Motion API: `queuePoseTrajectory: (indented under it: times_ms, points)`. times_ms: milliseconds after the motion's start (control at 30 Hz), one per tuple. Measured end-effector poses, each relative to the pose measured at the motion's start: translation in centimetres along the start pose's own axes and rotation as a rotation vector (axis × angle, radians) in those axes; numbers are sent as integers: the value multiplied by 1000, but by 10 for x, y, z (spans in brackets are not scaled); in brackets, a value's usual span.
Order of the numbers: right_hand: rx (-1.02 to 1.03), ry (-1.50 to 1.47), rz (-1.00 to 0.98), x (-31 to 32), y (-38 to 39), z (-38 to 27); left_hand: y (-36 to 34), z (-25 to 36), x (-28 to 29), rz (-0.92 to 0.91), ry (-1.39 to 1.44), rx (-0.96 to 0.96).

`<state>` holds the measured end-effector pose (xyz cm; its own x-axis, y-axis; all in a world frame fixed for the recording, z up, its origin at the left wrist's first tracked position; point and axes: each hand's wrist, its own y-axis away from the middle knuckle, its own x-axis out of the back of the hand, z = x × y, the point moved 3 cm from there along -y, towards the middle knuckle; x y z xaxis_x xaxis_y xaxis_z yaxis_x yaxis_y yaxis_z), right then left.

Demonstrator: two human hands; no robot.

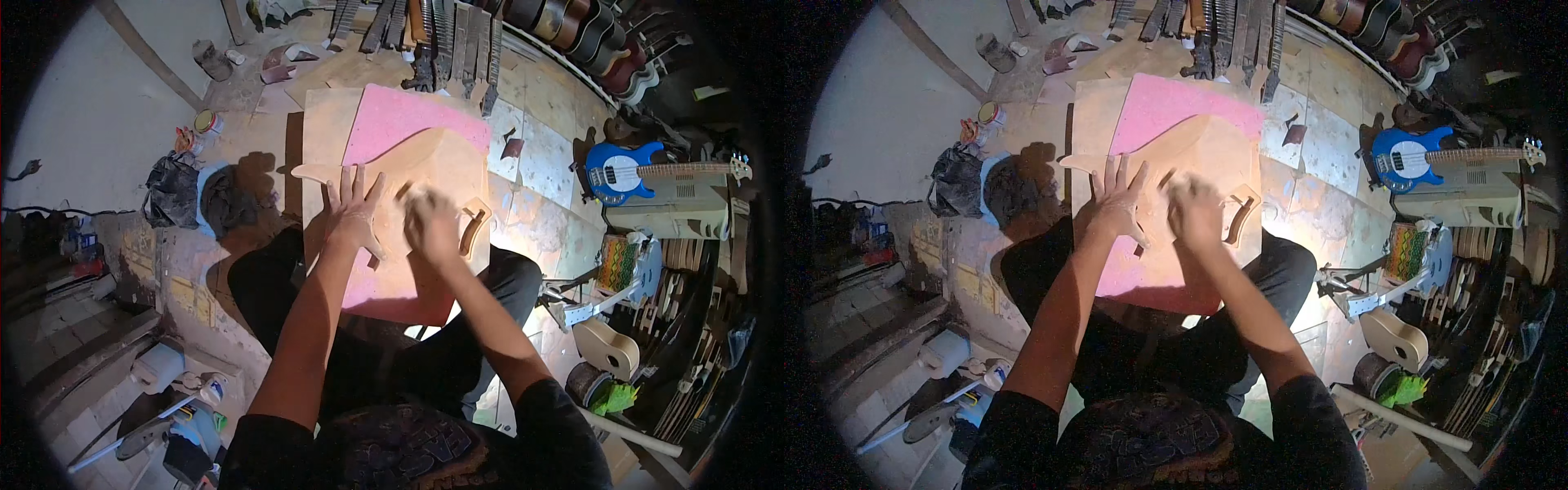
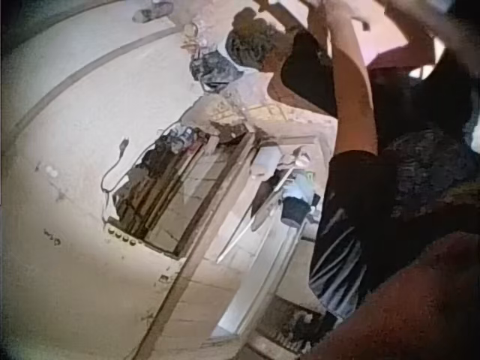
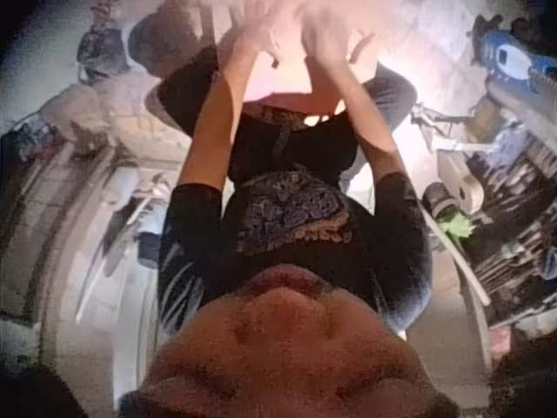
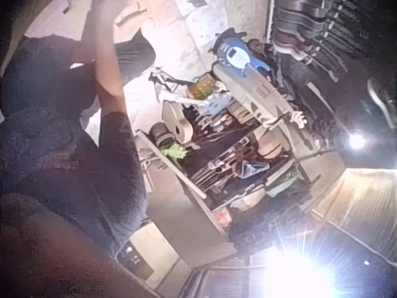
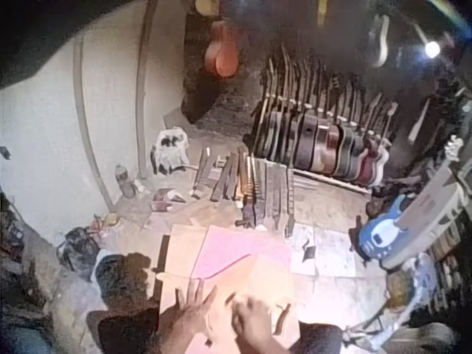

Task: The person sands a wooden guitar body by hand with a piece of sandpaper, moving it across the flat surfaces and curved edges.

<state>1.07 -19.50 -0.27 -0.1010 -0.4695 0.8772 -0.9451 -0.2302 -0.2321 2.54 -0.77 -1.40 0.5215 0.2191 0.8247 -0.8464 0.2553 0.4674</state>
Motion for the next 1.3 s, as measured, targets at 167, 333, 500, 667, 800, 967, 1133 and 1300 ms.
queuePoseTrajectory:
  times_ms: [167, 333, 500, 667, 800, 967, 1133, 1300]
  points:
    - [-62, -22, 4, -29, 23, -45, 3, -24, 4, 26, -39, 37]
    - [-27, -41, 28, -14, -19, -14, -4, -20, 16, 27, -49, 32]
    - [-17, -7, -27, -32, 32, -48, -4, -21, 12, -2, -52, 44]
    - [-43, -23, -33, -10, -10, -19, -3, -19, 8, -13, -86, 65]
    - [-103, -1, 85, -29, 15, -34, -7, -18, 7, -19, -87, 54]
    - [75, 16, -63, -33, 3, -29, -4, -31, 2, -22, -84, 48]
    - [-256, -103, 120, 6, -62, 6, 10, -27, -6, 147, -3, -105]
    - [-301, -532, 226, 22, 16, 16, 60, 16, -40, 343, -76, -333]
